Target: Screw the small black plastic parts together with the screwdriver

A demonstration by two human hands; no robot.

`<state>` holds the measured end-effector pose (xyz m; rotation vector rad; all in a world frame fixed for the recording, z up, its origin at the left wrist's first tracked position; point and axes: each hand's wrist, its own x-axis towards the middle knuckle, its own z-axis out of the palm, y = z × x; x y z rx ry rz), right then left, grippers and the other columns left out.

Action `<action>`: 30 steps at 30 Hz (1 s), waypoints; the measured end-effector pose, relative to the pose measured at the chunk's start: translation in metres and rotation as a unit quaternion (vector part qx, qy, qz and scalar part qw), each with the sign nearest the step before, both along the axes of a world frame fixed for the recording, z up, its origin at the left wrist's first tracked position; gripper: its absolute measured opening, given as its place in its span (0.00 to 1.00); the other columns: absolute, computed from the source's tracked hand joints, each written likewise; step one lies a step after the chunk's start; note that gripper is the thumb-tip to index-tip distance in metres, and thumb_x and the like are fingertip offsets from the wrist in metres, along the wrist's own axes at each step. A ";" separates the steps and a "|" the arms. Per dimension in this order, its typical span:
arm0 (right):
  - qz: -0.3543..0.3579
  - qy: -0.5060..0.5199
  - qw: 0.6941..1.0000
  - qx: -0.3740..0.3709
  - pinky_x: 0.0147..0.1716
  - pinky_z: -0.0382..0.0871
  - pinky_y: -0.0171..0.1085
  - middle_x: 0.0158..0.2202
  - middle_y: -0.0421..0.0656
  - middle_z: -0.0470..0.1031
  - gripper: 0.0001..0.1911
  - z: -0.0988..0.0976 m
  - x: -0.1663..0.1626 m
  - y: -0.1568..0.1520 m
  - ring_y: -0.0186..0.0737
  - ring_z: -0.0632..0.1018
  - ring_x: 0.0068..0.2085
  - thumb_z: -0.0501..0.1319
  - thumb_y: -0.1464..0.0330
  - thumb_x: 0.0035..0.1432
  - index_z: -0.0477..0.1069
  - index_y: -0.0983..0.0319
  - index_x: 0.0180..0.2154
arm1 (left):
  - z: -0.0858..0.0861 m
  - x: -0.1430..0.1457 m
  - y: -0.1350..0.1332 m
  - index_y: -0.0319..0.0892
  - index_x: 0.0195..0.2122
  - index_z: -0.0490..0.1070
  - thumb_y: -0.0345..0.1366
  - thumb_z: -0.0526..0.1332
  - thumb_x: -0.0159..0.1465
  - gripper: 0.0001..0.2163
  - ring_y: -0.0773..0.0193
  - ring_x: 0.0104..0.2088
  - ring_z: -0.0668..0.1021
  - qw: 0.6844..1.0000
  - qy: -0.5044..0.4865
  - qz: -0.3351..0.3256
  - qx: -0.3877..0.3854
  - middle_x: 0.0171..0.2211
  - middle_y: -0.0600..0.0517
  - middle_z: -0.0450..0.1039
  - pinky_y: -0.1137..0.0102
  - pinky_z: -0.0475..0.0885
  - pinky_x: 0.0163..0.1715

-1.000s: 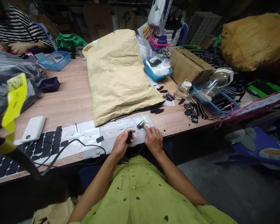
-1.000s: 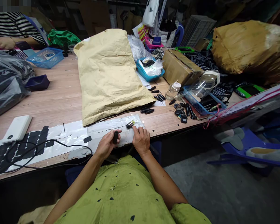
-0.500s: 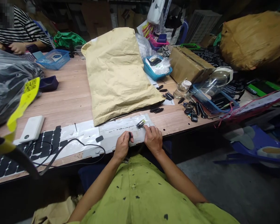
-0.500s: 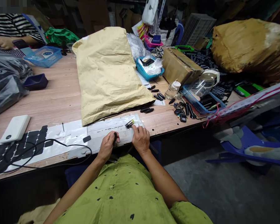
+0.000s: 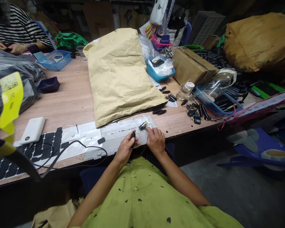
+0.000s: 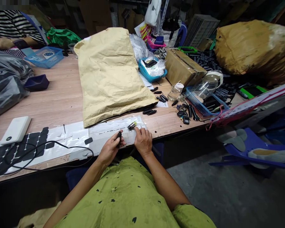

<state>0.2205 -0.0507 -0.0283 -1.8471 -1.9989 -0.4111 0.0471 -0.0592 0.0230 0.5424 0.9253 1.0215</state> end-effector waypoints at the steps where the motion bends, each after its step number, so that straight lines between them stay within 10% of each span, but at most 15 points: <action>1: 0.000 0.000 1.000 0.001 0.38 0.54 0.40 0.36 0.46 0.71 0.19 0.000 0.000 0.000 0.44 0.66 0.38 0.54 0.75 0.63 0.74 0.60 0.52 | -0.002 -0.001 0.000 0.41 0.53 0.76 0.44 0.75 0.51 0.28 0.65 0.33 0.79 1.000 0.011 -0.007 0.003 0.33 0.53 0.77 0.69 0.74 0.40; 14: -0.002 -0.005 1.000 0.003 0.38 0.54 0.40 0.35 0.46 0.71 0.18 0.002 0.000 0.000 0.44 0.66 0.37 0.54 0.75 0.63 0.74 0.60 0.52 | -0.006 -0.006 -0.002 0.40 0.51 0.78 0.45 0.74 0.50 0.28 0.58 0.38 0.82 0.995 0.084 -0.043 0.031 0.39 0.47 0.81 0.64 0.75 0.45; 22: 0.000 -0.004 1.000 0.008 0.38 0.55 0.40 0.36 0.46 0.71 0.19 0.003 -0.001 -0.001 0.45 0.66 0.38 0.54 0.75 0.63 0.74 0.61 0.52 | -0.030 -0.018 -0.030 0.41 0.46 0.81 0.38 0.69 0.52 0.20 0.55 0.39 0.80 0.921 0.236 -0.308 0.042 0.40 0.48 0.82 0.63 0.73 0.44; 30: -0.004 0.006 1.000 -0.015 0.39 0.55 0.41 0.36 0.47 0.70 0.20 0.001 -0.003 0.000 0.45 0.66 0.38 0.54 0.75 0.62 0.74 0.60 0.53 | -0.096 -0.032 -0.040 0.39 0.21 0.75 0.43 0.70 0.49 0.12 0.64 0.23 0.73 0.942 0.263 -0.107 -0.180 0.20 0.50 0.73 0.68 0.68 0.30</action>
